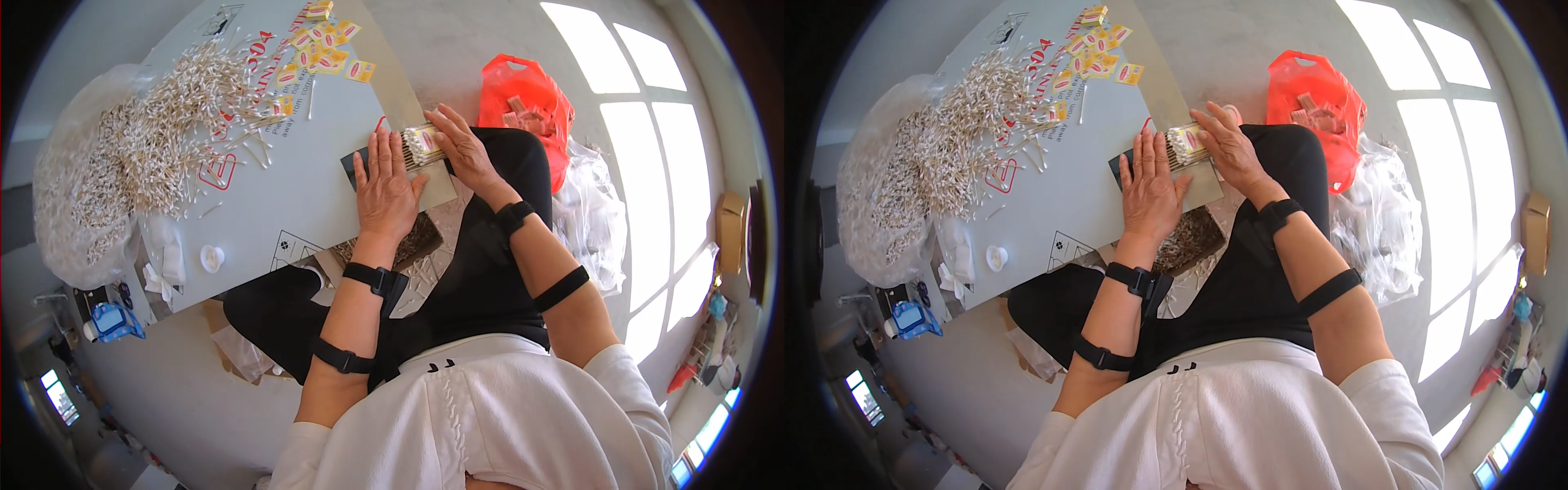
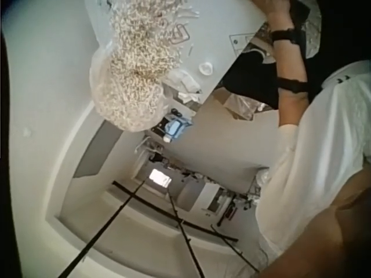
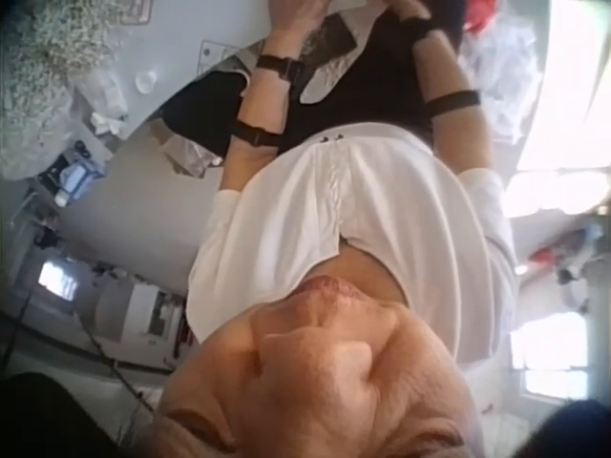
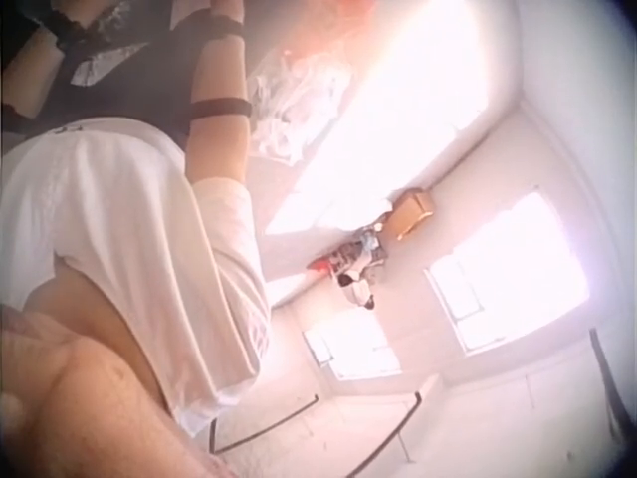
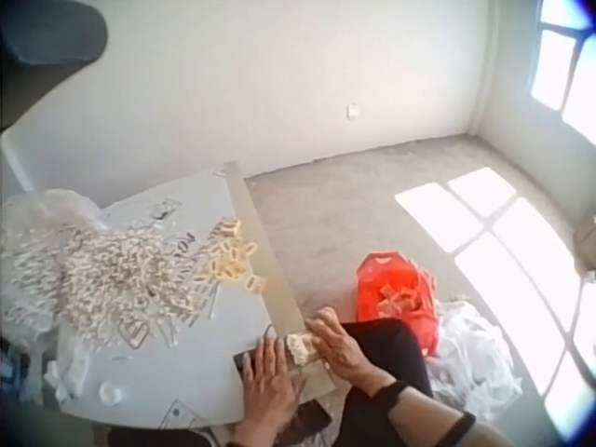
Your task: Manually sorting and packing bulk cotton swabs into plastic retail containers.
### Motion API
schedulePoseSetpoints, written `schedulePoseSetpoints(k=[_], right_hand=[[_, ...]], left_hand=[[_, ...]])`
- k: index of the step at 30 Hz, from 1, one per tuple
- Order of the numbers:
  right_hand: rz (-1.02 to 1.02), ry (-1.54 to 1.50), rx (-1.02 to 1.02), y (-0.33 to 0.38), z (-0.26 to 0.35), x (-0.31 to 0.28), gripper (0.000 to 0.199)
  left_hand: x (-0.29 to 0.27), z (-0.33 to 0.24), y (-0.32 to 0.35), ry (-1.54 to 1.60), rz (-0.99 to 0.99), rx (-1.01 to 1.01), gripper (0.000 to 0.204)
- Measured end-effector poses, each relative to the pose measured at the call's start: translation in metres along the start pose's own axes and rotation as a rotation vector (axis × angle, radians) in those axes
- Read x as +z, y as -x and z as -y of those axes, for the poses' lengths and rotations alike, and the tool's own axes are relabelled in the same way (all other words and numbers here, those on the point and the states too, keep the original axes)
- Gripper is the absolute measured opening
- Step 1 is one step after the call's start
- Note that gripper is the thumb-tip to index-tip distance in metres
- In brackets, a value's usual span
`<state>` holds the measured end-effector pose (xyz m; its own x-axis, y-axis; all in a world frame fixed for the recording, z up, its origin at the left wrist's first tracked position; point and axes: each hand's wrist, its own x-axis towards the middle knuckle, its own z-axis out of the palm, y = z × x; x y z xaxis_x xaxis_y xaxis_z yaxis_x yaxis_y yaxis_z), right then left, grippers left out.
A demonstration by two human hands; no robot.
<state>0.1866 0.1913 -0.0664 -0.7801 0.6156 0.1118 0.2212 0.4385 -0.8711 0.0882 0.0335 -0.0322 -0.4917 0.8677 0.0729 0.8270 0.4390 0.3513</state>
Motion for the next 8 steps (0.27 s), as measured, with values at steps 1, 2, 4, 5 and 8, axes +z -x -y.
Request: schedulePoseSetpoints(k=[1,2,4,5,8], right_hand=[[0.022,0.011,0.018,0.0005,0.0011,-0.0003,0.038],[0.041,0.025,0.038,0.0009,0.0013,-0.0020,0.039],[0.039,0.011,0.032,0.0008,0.0020,-0.0033,0.039],[0.041,-0.005,0.021,0.0010,0.0027,-0.0029,0.039],[0.002,-0.032,0.039,0.0008,0.0050,-0.0014,0.038]], left_hand=[[-0.0001,0.0004,0.0002,-0.005,0.003,-0.011,0.077],[0.0013,-0.0001,-0.0002,-0.006,0.005,-0.018,0.075],[0.0023,0.0018,-0.0002,-0.018,-0.015,-0.007,0.076],[0.0029,0.0041,0.0012,-0.033,-0.038,0.000,0.076],[0.0039,0.0097,0.0052,0.187,-0.156,-0.033,0.078]])
